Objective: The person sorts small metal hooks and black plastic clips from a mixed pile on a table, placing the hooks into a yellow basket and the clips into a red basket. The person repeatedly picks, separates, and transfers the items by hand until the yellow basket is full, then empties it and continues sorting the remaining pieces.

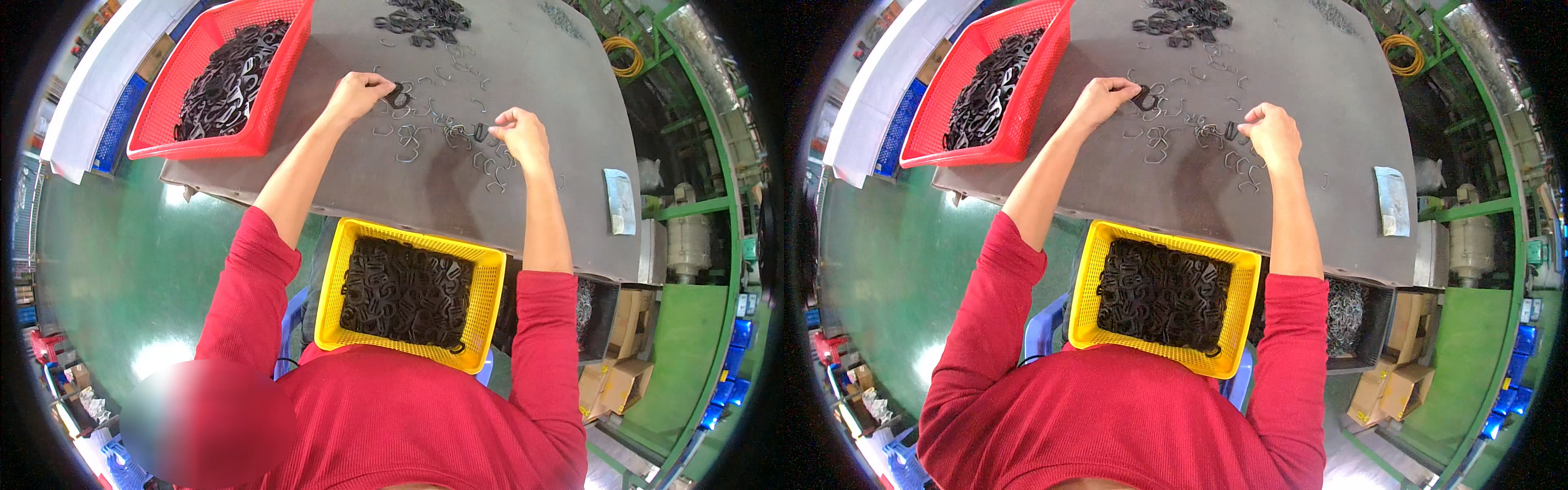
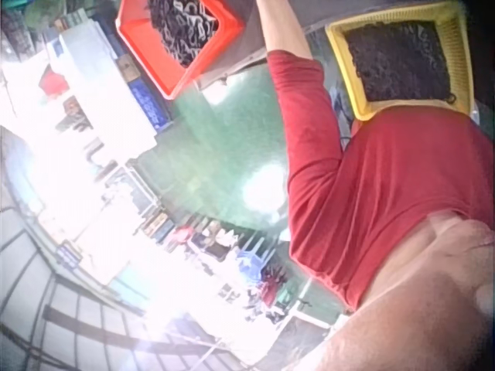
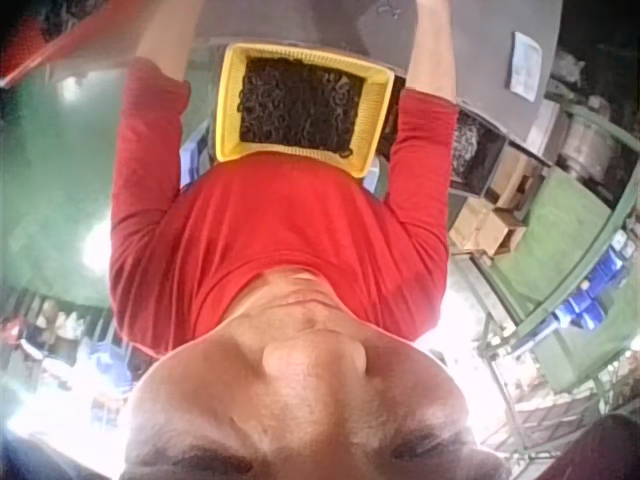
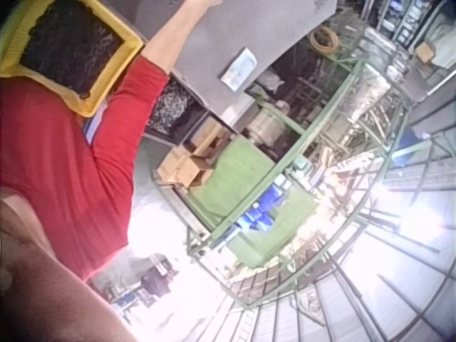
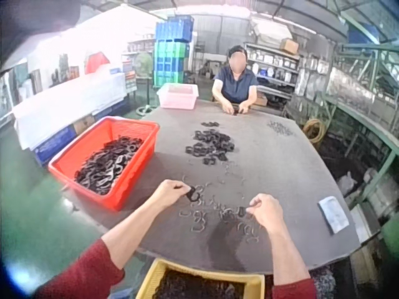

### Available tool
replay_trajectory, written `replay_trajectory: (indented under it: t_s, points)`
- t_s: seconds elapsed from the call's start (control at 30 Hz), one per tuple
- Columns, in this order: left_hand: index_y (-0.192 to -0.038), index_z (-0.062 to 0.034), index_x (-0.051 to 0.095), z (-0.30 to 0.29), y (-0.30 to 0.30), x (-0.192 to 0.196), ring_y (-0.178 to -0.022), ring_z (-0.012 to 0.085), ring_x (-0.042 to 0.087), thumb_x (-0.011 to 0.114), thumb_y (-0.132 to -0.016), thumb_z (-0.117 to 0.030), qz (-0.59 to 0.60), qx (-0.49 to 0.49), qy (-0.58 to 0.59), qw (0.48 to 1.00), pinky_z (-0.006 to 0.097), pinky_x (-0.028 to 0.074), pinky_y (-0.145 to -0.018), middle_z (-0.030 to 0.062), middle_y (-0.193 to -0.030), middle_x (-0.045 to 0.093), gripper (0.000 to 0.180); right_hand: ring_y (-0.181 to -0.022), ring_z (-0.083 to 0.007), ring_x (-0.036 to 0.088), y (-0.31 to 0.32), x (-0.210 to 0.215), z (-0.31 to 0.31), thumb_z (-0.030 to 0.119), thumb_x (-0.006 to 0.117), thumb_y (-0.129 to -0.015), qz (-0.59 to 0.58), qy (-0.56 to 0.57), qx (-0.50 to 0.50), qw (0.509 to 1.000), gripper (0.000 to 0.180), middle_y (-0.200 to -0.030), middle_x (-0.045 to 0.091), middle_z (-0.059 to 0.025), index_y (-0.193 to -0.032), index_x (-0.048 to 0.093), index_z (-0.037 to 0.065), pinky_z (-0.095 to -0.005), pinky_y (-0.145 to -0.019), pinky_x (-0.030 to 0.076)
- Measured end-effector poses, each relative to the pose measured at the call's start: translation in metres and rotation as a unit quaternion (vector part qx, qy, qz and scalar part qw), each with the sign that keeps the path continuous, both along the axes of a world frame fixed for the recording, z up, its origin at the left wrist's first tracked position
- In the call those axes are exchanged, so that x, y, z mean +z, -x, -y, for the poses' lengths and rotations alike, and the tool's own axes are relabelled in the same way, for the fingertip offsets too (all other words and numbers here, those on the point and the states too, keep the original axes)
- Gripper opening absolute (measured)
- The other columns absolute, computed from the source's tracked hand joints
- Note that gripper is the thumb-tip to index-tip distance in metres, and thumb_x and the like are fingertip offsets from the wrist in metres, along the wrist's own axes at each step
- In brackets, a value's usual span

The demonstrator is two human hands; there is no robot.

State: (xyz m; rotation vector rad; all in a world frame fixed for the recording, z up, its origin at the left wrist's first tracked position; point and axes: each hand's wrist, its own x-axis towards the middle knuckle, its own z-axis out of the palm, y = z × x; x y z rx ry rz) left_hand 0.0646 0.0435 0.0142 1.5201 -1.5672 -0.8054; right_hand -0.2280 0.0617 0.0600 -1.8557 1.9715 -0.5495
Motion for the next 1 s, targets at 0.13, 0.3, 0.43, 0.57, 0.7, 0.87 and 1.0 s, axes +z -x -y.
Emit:
replay_trajectory:
  t_s: [0.13,0.3,0.43,0.57,0.7,0.87,1.0]
  points:
    - [-0.090,-0.0132,0.068,-0.037,0.003,0.034,-0.062,0.0041,0.045,0.063,-0.085,-0.033,-0.086,-0.135,-0.142,0.977,0.022,0.036,-0.055,-0.0061,-0.069,0.057,0.021,-0.073,-0.0125,0.062,0.014,0.008,-0.035,0.011,0.071,-0.074,0.024,-0.035,0.092,0.995,0.018,-0.073,0.065,-0.0024,-0.088,0.062,0.004,-0.0280,-0.068,0.046]
    - [-0.107,-0.0050,0.063,-0.110,0.017,0.052,-0.105,0.0176,0.052,0.059,-0.090,-0.029,-0.009,-0.342,-0.063,0.938,0.032,0.042,-0.090,0.0078,-0.113,0.058,0.030,-0.101,-0.0162,0.058,0.029,0.022,-0.100,0.019,0.071,-0.077,0.282,-0.144,0.251,0.915,0.032,-0.103,0.064,-0.0087,-0.105,0.062,0.005,-0.0319,-0.084,0.045]
    - [-0.127,-0.0013,0.048,-0.070,-0.029,-0.029,-0.127,0.0305,0.040,0.056,-0.088,-0.039,0.163,0.035,0.143,0.976,0.042,0.031,-0.105,0.0182,-0.134,0.044,0.055,-0.128,-0.0276,0.037,0.140,-0.067,-0.066,0.036,0.062,-0.085,-0.069,0.244,-0.058,0.966,0.055,-0.138,0.041,-0.0144,-0.131,0.046,0.009,-0.0430,-0.103,0.032]
    - [-0.143,0.0026,0.016,0.000,-0.036,-0.055,-0.141,0.0329,0.006,0.042,-0.093,-0.046,0.342,0.108,0.000,0.933,0.050,0.008,-0.113,0.0211,-0.151,0.013,0.074,-0.139,-0.0276,0.019,0.128,-0.089,-0.004,0.054,0.040,-0.091,-0.206,0.027,-0.174,0.963,0.066,-0.148,0.027,-0.0127,-0.141,0.031,0.011,-0.0520,-0.109,0.015]
    - [-0.144,0.0006,0.018,0.105,-0.008,-0.056,-0.141,0.0295,0.010,0.034,-0.093,-0.053,0.364,0.097,0.038,0.925,0.049,0.009,-0.113,0.0177,-0.151,0.016,0.076,-0.141,-0.0224,0.014,0.045,-0.087,0.107,0.056,0.033,-0.092,-0.182,0.071,0.032,0.980,0.067,-0.150,0.023,-0.0093,-0.143,0.028,0.012,-0.0491,-0.112,0.009]
    - [-0.143,-0.0031,0.023,0.140,0.017,-0.046,-0.141,0.0229,0.014,0.028,-0.095,-0.051,0.381,-0.039,0.034,0.923,0.047,0.010,-0.114,0.0101,-0.151,0.021,0.068,-0.139,-0.0219,0.020,-0.020,-0.103,0.203,0.052,0.034,-0.094,-0.138,0.131,0.169,0.967,0.062,-0.150,0.026,-0.0063,-0.142,0.032,0.012,-0.0477,-0.113,0.013]
    - [-0.143,-0.0034,0.026,0.111,0.027,-0.053,-0.140,0.0228,0.017,0.027,-0.097,-0.047,0.360,-0.128,0.090,0.920,0.043,0.011,-0.114,0.0098,-0.150,0.025,0.063,-0.138,-0.0223,0.024,-0.037,-0.104,0.172,0.047,0.033,-0.096,-0.140,0.153,0.296,0.932,0.057,-0.148,0.030,-0.0063,-0.141,0.033,0.012,-0.0489,-0.112,0.016]
